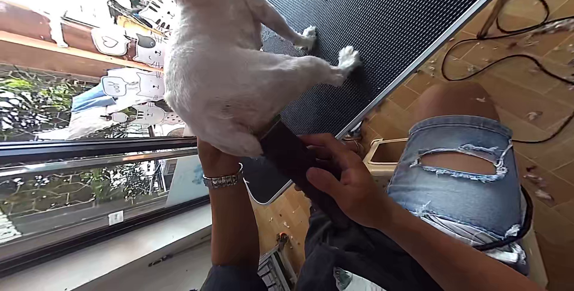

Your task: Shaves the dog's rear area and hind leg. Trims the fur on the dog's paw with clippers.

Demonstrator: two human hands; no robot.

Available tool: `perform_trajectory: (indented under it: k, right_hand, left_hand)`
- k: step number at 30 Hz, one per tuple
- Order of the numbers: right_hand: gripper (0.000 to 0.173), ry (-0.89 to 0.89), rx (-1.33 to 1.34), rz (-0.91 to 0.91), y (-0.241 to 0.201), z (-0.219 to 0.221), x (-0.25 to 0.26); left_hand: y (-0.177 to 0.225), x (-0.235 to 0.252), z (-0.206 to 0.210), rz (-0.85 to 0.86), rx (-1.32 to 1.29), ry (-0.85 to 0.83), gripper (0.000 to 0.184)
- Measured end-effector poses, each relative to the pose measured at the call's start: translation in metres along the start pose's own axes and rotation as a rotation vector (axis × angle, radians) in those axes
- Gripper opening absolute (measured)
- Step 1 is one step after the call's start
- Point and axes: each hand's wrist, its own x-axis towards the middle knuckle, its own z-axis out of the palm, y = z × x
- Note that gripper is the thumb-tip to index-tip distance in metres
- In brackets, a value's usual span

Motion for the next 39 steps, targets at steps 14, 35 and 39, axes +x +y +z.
perform_trajectory:
  k: [14, 35, 39]
  right_hand:
    - [0.037, -0.054, 0.036, 0.022, 0.001, -0.009, -0.004]
    - [0.045, 0.237, -0.867, -0.083, -0.010, -0.046, -0.027]
    - [0.045, 0.245, -0.955, -0.152, -0.007, -0.040, -0.030]
  left_hand:
    - [-0.001, -0.005, 0.008, 0.072, 0.103, 0.112, 0.042]
    - [-0.022, -0.046, 0.014, 0.388, 0.947, -0.038, 0.146]
    - [-0.031, -0.050, 0.037, 0.456, 1.084, 0.030, 0.122]
